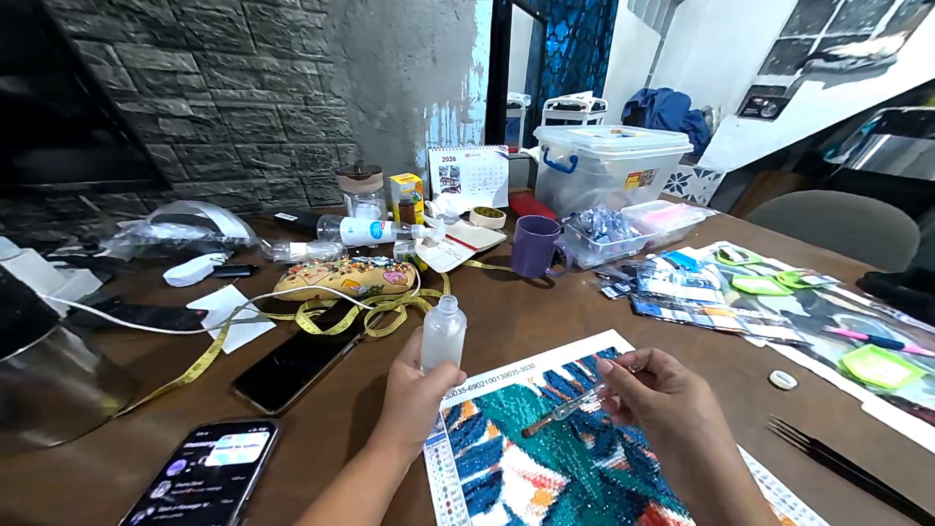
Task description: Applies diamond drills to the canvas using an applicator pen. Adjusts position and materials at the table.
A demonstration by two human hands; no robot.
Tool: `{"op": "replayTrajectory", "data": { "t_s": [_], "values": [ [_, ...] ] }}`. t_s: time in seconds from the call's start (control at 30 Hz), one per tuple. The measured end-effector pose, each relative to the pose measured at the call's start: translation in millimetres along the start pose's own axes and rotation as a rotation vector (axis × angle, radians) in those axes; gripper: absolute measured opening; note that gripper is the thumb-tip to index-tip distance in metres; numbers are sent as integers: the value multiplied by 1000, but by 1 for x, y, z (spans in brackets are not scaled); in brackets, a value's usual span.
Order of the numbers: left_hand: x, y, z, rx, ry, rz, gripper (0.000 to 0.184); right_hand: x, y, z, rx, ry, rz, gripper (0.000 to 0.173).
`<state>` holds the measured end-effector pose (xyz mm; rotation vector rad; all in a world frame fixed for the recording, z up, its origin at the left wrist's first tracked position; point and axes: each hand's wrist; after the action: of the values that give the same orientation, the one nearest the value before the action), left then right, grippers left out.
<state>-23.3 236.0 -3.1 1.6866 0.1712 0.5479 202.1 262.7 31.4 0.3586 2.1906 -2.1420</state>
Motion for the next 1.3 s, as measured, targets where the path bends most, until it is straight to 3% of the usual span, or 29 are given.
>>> {"op": "replayTrajectory", "data": {
  "t_s": [0.43,1.3],
  "values": [
    [-1,-1,-1,11,-13,13,45,12,-2,14,-11,-140,-56,9],
    [0,0,0,-4,-5,20,47,-5,-4,1,-30,20,-45,12]
  ]
}}
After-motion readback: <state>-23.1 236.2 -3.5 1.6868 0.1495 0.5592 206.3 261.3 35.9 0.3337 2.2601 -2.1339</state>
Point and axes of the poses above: each hand's wrist, its own z-axis away from the middle knuckle, its own x-axis out of the palm, y = z × x, and after that the axes turned 6 degrees about z, right-handed
